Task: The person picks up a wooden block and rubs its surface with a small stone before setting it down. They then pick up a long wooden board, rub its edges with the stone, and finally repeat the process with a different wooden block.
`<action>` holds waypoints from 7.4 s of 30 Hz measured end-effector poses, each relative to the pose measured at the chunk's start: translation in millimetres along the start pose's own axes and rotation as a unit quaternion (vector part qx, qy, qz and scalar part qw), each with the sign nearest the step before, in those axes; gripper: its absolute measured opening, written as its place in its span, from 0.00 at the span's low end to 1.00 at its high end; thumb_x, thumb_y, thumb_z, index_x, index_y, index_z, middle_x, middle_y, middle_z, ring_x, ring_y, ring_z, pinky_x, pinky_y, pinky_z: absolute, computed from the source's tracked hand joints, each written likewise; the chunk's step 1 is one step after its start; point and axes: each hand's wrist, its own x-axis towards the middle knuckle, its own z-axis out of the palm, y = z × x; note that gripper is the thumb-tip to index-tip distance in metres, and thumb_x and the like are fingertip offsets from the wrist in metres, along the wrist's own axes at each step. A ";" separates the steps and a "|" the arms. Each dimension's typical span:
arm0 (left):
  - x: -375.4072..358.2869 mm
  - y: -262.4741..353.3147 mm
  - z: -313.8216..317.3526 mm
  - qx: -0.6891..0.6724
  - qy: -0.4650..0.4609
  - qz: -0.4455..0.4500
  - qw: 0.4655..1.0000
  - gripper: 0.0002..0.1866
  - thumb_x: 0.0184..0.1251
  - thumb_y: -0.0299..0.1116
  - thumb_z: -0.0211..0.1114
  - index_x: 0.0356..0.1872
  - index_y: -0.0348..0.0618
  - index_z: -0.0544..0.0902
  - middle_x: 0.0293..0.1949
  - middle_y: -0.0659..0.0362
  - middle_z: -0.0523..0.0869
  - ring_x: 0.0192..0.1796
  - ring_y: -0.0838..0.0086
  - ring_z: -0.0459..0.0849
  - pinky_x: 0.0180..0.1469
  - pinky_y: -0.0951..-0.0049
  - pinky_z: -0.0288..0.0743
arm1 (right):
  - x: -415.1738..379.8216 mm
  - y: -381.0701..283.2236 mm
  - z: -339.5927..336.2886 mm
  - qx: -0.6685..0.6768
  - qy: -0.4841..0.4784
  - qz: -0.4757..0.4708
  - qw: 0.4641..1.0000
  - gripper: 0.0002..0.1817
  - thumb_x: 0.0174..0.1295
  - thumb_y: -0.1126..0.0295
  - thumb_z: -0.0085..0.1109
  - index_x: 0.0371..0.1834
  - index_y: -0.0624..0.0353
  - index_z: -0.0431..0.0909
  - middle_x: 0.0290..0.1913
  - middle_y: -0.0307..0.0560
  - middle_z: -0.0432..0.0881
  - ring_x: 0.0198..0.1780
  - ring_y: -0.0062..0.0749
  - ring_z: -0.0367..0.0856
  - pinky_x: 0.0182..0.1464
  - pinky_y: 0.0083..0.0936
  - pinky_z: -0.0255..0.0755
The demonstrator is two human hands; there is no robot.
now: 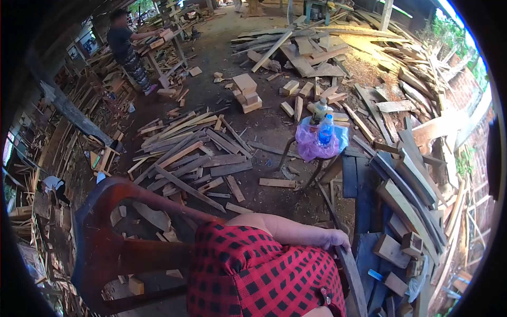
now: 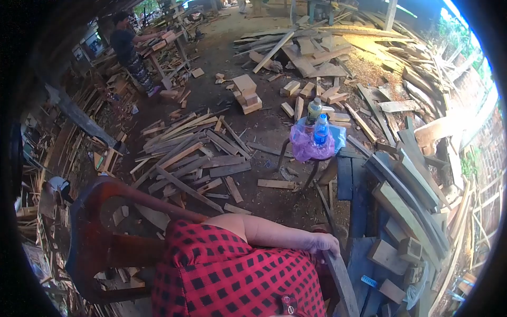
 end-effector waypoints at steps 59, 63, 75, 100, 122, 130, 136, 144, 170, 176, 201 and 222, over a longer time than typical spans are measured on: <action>158.1 225.5 69.0 -0.018 0.002 0.256 0.966 0.07 0.63 0.38 0.62 0.39 0.50 0.79 0.25 0.62 0.81 0.19 0.74 0.76 0.15 0.78 0.61 | -165.8 -10.9 -184.2 -0.422 0.023 0.210 0.882 0.24 0.60 0.57 0.51 0.58 0.53 0.75 0.64 0.40 0.72 0.65 0.40 0.68 0.67 0.52 0.53; 167.6 235.7 51.9 0.035 0.016 0.204 0.978 0.08 0.64 0.41 0.62 0.38 0.51 0.78 0.24 0.62 0.81 0.20 0.73 0.78 0.16 0.78 0.63 | -166.0 -9.9 -183.6 -0.421 0.018 0.208 0.883 0.24 0.59 0.58 0.51 0.58 0.53 0.75 0.64 0.40 0.71 0.65 0.40 0.67 0.66 0.53 0.53; 128.9 245.0 47.6 0.253 0.125 0.236 0.930 0.24 0.63 0.42 0.63 0.56 0.42 0.73 0.47 0.48 0.80 0.32 0.62 0.84 0.29 0.65 0.81 | -167.0 -8.8 -185.0 -0.412 0.045 0.205 0.887 0.23 0.58 0.58 0.53 0.56 0.52 0.76 0.63 0.40 0.73 0.65 0.37 0.69 0.66 0.49 0.52; 351.1 85.9 425.7 0.744 -0.124 0.368 0.543 0.40 0.49 0.52 0.72 0.62 0.41 0.73 0.59 0.42 0.77 0.62 0.53 0.76 0.63 0.60 0.68 | -125.9 2.0 -194.3 -0.348 0.011 0.277 0.896 0.25 0.54 0.61 0.62 0.58 0.46 0.75 0.62 0.40 0.73 0.65 0.35 0.69 0.67 0.51 0.51; 353.1 90.4 507.1 0.827 -0.014 0.258 0.499 0.30 0.33 0.53 0.74 0.34 0.37 0.85 0.34 0.53 0.87 0.41 0.65 0.86 0.48 0.70 0.77 | -122.5 3.0 -197.9 -0.359 -0.002 0.270 0.893 0.25 0.53 0.58 0.63 0.57 0.46 0.76 0.61 0.41 0.74 0.63 0.33 0.69 0.71 0.46 0.45; 275.8 168.4 518.4 0.735 -0.095 0.230 0.631 0.16 0.45 0.46 0.72 0.22 0.42 0.86 0.20 0.60 0.82 0.20 0.78 0.77 0.23 0.80 0.70 | -132.0 1.0 -195.1 -0.322 0.008 0.297 0.899 0.25 0.58 0.55 0.59 0.59 0.44 0.73 0.65 0.39 0.69 0.68 0.32 0.64 0.67 0.53 0.51; 151.9 208.1 439.8 0.632 -0.233 0.226 0.704 0.23 0.41 0.36 0.70 0.40 0.33 0.80 0.30 0.53 0.85 0.28 0.73 0.83 0.30 0.77 0.75 | -140.4 1.7 -190.8 -0.303 0.025 0.308 0.902 0.23 0.61 0.53 0.55 0.58 0.45 0.74 0.65 0.39 0.69 0.69 0.33 0.63 0.68 0.55 0.50; 40.7 144.8 357.4 0.740 -0.253 0.236 0.577 0.28 0.32 0.31 0.73 0.41 0.31 0.77 0.32 0.53 0.83 0.28 0.71 0.82 0.34 0.77 0.77 | -147.8 5.2 -184.7 -0.318 0.046 0.283 0.904 0.21 0.64 0.52 0.52 0.56 0.48 0.76 0.64 0.40 0.71 0.70 0.32 0.62 0.69 0.56 0.50; 31.7 33.3 136.6 0.464 -0.178 0.412 0.764 0.58 0.37 0.31 0.82 0.71 0.44 0.52 0.54 0.53 0.73 0.56 0.67 0.76 0.60 0.65 0.72 | -99.0 2.5 -241.3 -0.225 0.167 0.424 0.861 0.22 0.67 0.56 0.51 0.58 0.58 0.74 0.55 0.57 0.77 0.61 0.47 0.72 0.62 0.37 0.62; 29.6 33.8 130.5 0.493 -0.168 0.440 0.732 0.62 0.37 0.31 0.82 0.73 0.45 0.46 0.55 0.51 0.75 0.55 0.67 0.78 0.59 0.65 0.73 | -31.3 -85.9 -132.2 -0.140 0.065 0.184 0.971 0.30 0.61 0.56 0.57 0.64 0.61 0.69 0.64 0.53 0.71 0.69 0.44 0.65 0.70 0.43 0.51; 7.7 25.2 138.5 0.463 -0.166 0.419 0.763 0.70 0.38 0.28 0.81 0.74 0.52 0.31 0.53 0.49 0.75 0.52 0.66 0.79 0.57 0.64 0.74 | -43.0 -56.8 -164.9 -0.174 0.084 0.235 0.952 0.24 0.60 0.66 0.58 0.60 0.58 0.72 0.59 0.54 0.75 0.64 0.46 0.69 0.68 0.33 0.57; 2.6 19.6 136.6 0.457 -0.170 0.430 0.760 0.71 0.37 0.33 0.83 0.74 0.53 0.33 0.52 0.50 0.76 0.52 0.66 0.79 0.56 0.64 0.74 | -62.0 -24.9 -220.1 -0.219 0.151 0.398 0.878 0.19 0.61 0.62 0.57 0.53 0.58 0.77 0.51 0.55 0.80 0.55 0.50 0.77 0.60 0.41 0.65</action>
